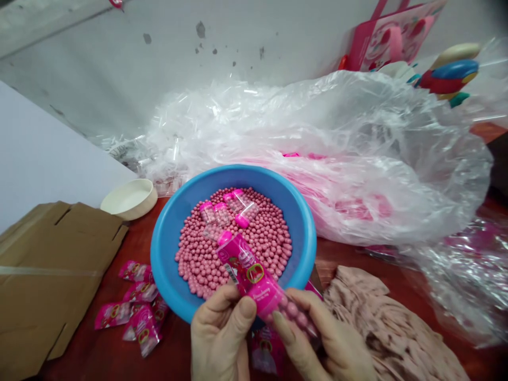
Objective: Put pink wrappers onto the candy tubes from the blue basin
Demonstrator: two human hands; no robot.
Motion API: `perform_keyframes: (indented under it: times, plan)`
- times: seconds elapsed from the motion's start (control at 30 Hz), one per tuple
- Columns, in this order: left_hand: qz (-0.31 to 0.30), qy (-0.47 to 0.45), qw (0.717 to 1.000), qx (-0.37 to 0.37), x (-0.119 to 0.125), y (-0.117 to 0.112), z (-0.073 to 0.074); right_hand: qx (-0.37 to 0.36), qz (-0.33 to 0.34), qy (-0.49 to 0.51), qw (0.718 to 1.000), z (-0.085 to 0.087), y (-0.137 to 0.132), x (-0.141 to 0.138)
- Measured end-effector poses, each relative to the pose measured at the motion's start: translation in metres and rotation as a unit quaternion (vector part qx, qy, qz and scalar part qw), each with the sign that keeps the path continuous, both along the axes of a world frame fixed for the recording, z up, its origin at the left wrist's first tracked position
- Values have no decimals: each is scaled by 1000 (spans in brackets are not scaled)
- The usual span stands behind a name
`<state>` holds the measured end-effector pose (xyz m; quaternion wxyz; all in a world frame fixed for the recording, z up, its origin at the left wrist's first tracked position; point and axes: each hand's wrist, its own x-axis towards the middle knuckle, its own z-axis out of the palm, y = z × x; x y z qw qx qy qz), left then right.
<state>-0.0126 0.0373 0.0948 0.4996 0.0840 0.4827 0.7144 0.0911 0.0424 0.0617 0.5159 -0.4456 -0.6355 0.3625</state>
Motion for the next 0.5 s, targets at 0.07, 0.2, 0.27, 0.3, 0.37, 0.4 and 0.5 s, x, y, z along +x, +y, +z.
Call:
perform_keyframes:
  times: [0.07,0.2,0.27,0.3,0.37,0.4,0.5]
  plan:
    - [2,-5,1000,0,-2,0,1,51,22,-41,998,0,3,4]
    - [-32,3,999,-14,-6,0,0,93,52,-92,990,2,6,10]
    - [-59,13,998,-14,-7,0,-2,70,25,-71,995,3,5,10]
    - [-73,19,997,-13,-8,0,-3,56,11,-56,997,2,4,9]
    - [-90,31,995,-15,-9,-1,-5,38,-3,-26,999,2,2,5]
    - [-98,36,994,-20,-10,-1,-6,34,-9,-15,999,2,1,4]
    - [-125,35,991,-25,-10,-2,-6,34,-43,-6,998,1,-1,-1]
